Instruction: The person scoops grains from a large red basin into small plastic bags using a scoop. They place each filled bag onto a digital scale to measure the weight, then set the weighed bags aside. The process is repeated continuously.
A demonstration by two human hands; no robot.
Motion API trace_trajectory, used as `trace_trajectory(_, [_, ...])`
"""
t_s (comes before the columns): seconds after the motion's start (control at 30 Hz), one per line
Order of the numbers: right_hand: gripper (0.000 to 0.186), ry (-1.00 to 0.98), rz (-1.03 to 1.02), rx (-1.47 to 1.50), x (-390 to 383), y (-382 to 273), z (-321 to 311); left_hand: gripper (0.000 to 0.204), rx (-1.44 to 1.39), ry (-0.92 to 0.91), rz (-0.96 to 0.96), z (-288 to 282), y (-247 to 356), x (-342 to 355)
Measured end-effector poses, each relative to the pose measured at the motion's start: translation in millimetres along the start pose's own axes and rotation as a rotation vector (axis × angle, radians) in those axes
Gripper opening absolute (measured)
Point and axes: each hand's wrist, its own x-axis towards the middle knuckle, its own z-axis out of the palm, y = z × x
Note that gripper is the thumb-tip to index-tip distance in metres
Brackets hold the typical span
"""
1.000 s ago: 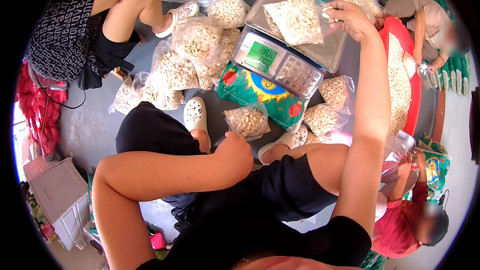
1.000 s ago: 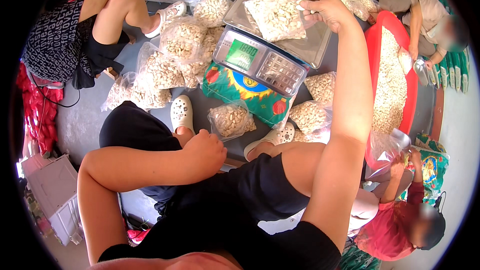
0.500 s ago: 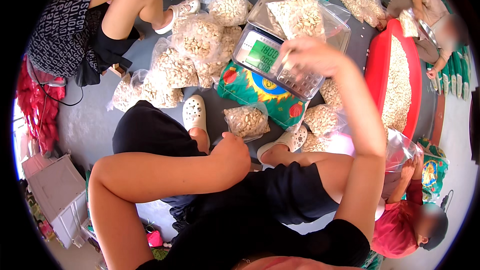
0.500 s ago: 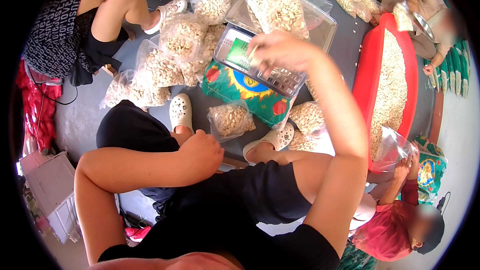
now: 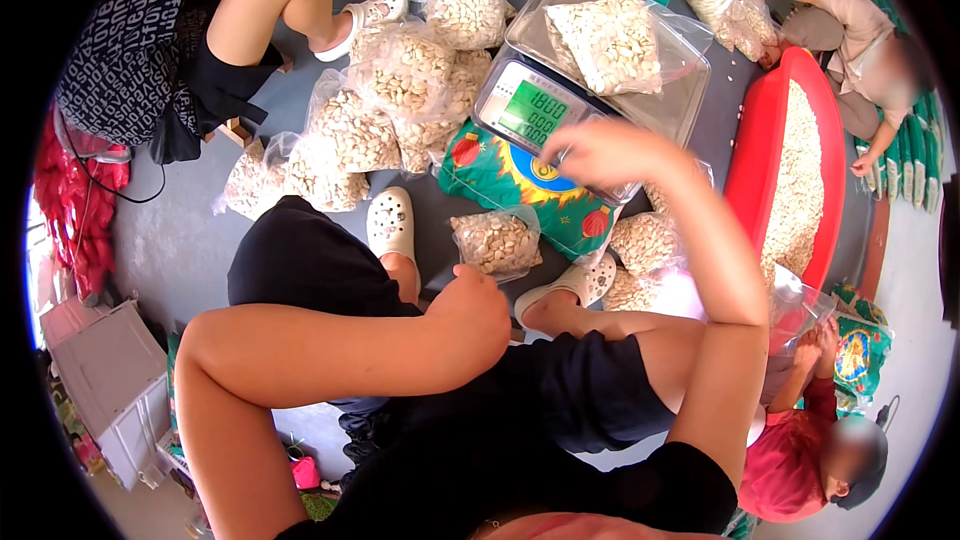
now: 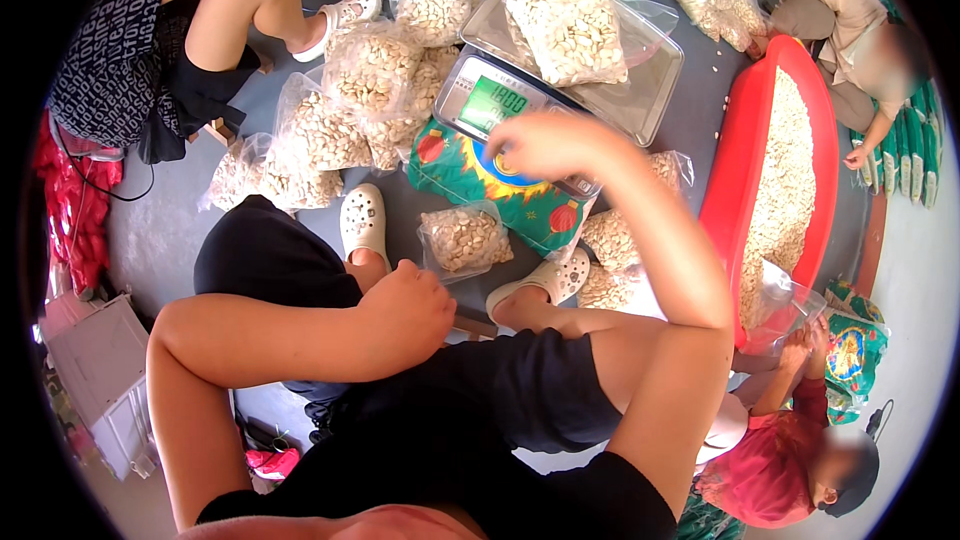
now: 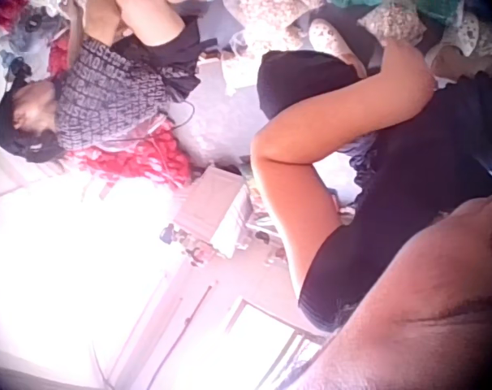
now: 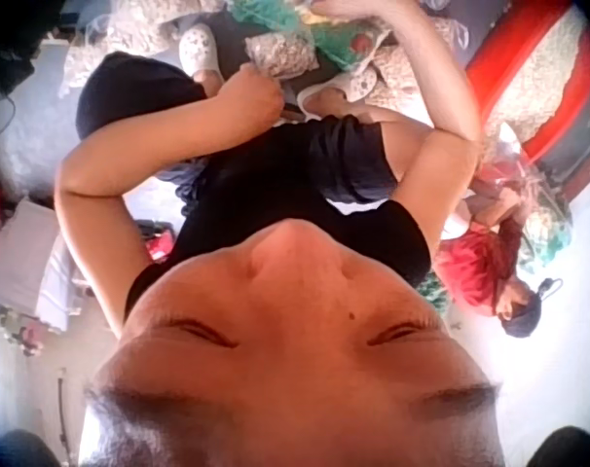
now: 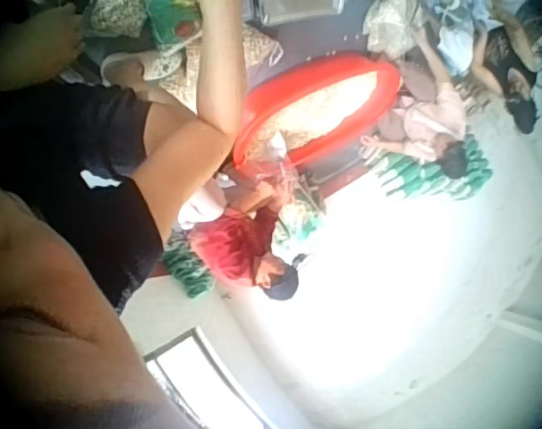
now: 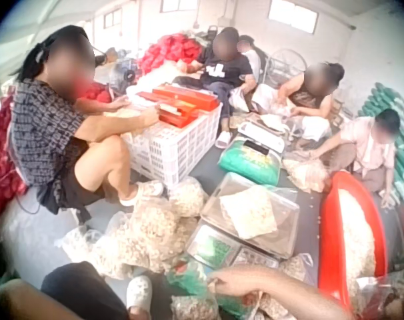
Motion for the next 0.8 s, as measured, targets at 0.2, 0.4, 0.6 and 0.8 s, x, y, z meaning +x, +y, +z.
trace_trajectory(0.2, [0.043, 0.531, 0.452, 0.387, -54, 57, -78, 0.025, 0.019, 0.032, 0.002, 8, -1, -6])
trace_trajectory(0.4, [0.063, 0.495, 0.598, 0.457, -27, 101, -78, 0.027, 0.017, -0.002, -0.023, 9, -3, -4])
trace_trajectory(0.6, [0.070, 0.465, 0.803, 0.454, -22, 127, -97, 0.025, -0.066, -0.002, -0.063, 10, -7, -10])
trace_trajectory(0.8, [0.075, 0.495, 0.576, 0.524, -13, 150, -92, 0.024, -0.087, -0.057, -0.073, 11, -12, -17])
